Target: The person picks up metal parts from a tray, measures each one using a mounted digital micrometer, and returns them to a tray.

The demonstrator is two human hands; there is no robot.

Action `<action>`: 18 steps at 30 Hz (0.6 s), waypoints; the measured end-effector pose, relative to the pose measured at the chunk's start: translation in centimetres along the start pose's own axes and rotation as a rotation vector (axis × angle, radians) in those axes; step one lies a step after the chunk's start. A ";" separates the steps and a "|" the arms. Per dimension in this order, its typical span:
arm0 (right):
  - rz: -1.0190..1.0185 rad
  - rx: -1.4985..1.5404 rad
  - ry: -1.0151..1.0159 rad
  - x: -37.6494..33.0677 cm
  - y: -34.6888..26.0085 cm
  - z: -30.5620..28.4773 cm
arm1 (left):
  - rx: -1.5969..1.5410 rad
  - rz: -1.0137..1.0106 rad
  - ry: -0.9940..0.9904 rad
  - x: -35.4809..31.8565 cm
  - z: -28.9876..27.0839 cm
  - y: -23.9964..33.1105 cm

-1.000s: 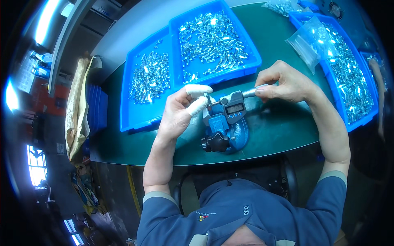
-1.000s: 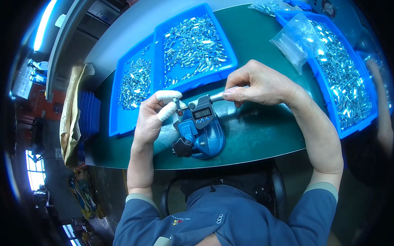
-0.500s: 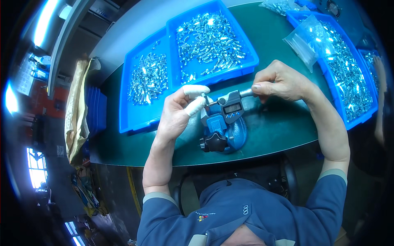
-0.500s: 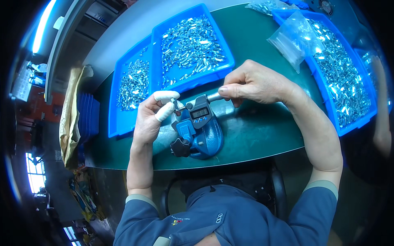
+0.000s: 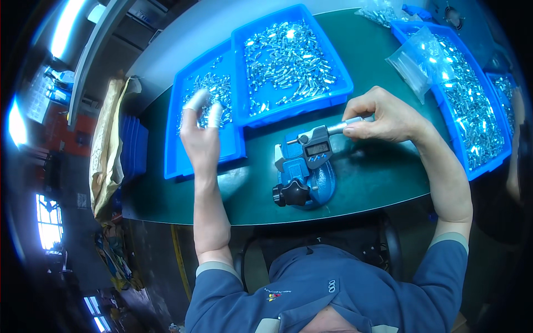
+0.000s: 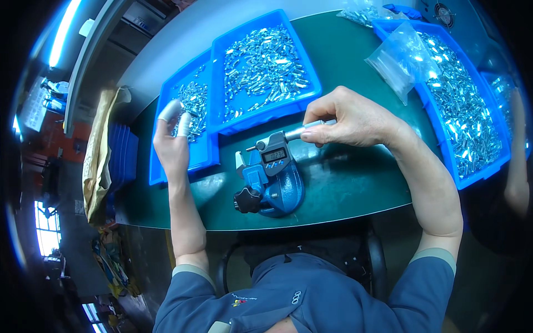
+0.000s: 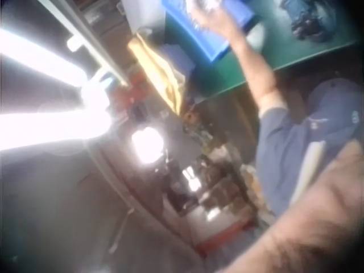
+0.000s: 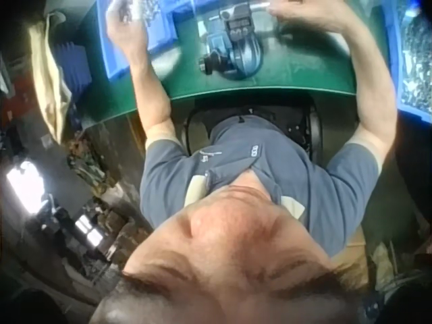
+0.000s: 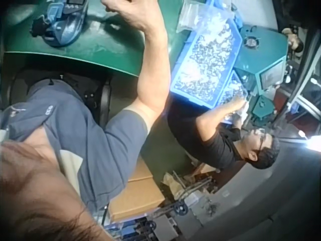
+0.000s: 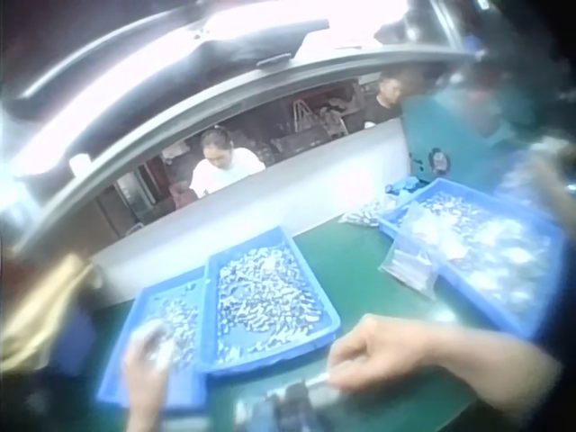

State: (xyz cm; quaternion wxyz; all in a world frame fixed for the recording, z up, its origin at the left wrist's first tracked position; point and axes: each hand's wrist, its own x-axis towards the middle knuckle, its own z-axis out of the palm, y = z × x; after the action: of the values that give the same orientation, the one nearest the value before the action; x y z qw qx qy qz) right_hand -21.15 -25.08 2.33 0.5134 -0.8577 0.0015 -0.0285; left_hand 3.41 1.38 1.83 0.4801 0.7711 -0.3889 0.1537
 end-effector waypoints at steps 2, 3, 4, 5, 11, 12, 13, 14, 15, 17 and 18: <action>0.001 -0.024 0.001 0.0 0.0 0.0 | 0.145 0.031 0.129 0.9 -0.6 -0.5; -0.004 -0.028 0.002 0.1 0.1 0.1 | 0.145 0.035 0.135 0.9 -0.5 -0.8; -0.017 -0.035 0.008 0.1 0.3 0.3 | 0.186 0.080 0.021 1.0 -0.3 -1.1; -0.032 -0.041 0.010 0.1 0.4 0.4 | 0.230 0.121 -0.091 1.1 -0.1 -0.7; -0.004 -0.023 -0.001 -0.1 0.0 0.3 | 0.333 0.257 -0.720 5.6 3.5 0.7; 0.028 -0.020 -0.019 -0.1 -0.1 0.2 | 0.344 0.250 -0.922 6.3 4.1 0.8; 0.026 -0.023 -0.013 -0.1 -0.1 0.3 | 0.344 0.257 -0.920 6.7 4.7 0.7; 0.012 -0.025 -0.020 0.0 0.0 0.4 | 0.377 0.241 -1.018 7.0 5.3 0.4; -0.002 -0.026 -0.026 0.0 0.0 0.4 | 0.410 0.223 -1.115 7.3 5.8 0.0; 0.006 -0.014 -0.029 0.1 -0.3 0.3 | 0.447 0.292 -1.090 7.5 6.2 -0.1; 0.016 -0.001 -0.037 0.0 -0.3 0.3 | 0.442 0.207 -1.095 7.6 6.3 0.3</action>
State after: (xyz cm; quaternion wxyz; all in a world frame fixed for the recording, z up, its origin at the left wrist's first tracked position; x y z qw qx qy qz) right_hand -21.13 -24.66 2.50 0.5129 -0.8584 -0.0013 -0.0085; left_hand 7.27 -7.57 3.57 0.0205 0.7780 -0.6115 -0.1427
